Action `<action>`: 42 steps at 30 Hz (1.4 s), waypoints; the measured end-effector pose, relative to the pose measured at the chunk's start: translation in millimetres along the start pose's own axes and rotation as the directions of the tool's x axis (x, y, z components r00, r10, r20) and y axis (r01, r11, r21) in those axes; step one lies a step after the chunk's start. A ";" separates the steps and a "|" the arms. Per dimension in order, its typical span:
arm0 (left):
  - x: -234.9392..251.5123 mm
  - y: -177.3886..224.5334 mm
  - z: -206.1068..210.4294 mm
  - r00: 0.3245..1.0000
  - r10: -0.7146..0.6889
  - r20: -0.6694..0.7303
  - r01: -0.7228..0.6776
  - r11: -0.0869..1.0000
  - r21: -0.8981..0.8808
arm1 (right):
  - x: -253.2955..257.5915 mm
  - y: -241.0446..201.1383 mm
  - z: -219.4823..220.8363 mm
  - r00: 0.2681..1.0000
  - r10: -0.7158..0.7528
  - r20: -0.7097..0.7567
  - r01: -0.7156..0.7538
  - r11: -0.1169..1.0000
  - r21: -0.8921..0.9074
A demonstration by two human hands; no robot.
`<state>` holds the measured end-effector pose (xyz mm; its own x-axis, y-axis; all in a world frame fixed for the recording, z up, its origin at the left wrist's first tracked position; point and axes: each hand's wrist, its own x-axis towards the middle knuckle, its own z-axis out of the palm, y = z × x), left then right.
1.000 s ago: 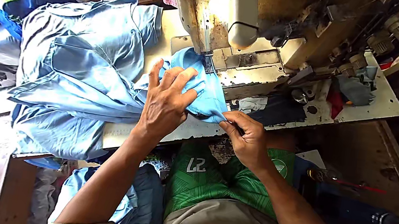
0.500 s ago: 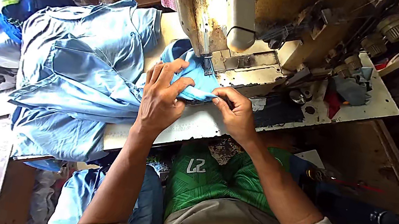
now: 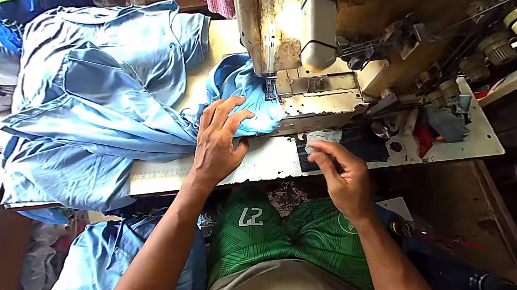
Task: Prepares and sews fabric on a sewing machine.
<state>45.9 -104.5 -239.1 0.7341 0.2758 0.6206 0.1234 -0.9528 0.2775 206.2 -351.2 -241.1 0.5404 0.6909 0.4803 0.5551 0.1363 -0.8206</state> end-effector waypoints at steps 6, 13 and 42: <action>-1.9 -2.6 6.0 0.999 -0.022 -0.036 0.021 0.999 -0.030 | -31.6 19.9 -74.1 0.974 0.150 -0.170 -0.170 0.979 -0.110; 4.6 -0.2 13.4 0.996 0.020 -0.090 -0.019 1.000 0.005 | 44.7 -13.6 -214.8 0.844 0.172 -0.509 -0.389 0.849 -0.358; 110.2 6.0 -23.6 0.837 -0.471 0.279 0.434 0.882 0.185 | 129.7 -0.2 -255.3 0.870 0.311 -0.382 -0.309 0.949 0.067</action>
<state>111.8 -76.9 -151.8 0.7427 0.6438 0.1840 0.5511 -0.7439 0.3780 437.6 -443.0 -99.6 0.8844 0.3722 0.2815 0.3171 -0.0367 -0.9477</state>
